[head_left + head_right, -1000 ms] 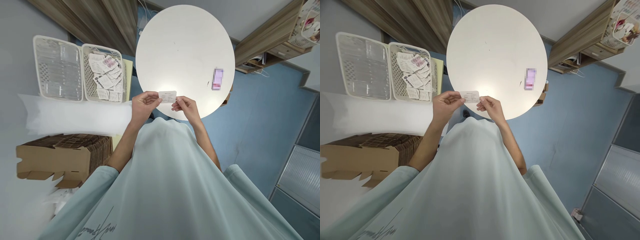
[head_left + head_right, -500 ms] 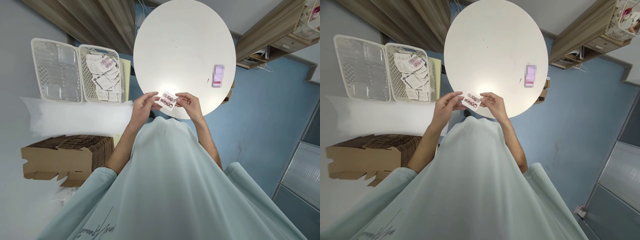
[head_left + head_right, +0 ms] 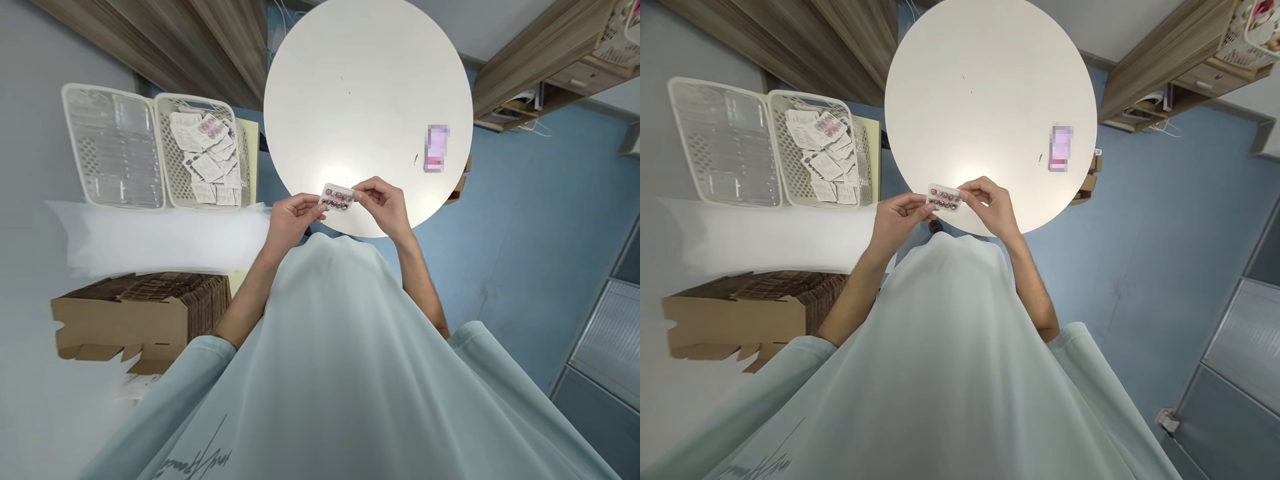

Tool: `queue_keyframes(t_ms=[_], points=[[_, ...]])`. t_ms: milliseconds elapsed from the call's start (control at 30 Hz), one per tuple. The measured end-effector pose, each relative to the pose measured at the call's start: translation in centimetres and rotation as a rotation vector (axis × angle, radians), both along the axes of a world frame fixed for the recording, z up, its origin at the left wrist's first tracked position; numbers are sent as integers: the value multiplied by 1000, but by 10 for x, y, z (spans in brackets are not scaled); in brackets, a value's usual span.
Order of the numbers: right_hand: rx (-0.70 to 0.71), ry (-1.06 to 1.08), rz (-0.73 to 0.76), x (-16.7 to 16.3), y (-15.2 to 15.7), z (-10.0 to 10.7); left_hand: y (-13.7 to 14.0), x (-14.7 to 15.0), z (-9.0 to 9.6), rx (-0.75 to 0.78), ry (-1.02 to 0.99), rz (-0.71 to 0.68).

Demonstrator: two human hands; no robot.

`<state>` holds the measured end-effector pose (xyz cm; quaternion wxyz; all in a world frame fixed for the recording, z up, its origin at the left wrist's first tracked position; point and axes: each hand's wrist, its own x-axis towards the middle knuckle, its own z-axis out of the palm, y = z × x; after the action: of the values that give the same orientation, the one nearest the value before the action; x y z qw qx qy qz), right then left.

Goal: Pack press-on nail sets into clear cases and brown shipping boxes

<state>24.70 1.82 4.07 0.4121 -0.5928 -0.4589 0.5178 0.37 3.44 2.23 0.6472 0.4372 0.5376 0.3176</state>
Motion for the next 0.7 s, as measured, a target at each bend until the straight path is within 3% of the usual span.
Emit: queue_keyframes(t_ms=[167,433,600,700], points=[[149,-175,92,-4,-17,5,3,2,-3,31,36,55],[247,-298,175,7,-39,-9,11,8,3,88,91,69],[185,-212,76,20,-35,-14,7,19,3,175,130,7],[98,-215,104,32,-32,-26,2,29,-1,211,147,-33]])
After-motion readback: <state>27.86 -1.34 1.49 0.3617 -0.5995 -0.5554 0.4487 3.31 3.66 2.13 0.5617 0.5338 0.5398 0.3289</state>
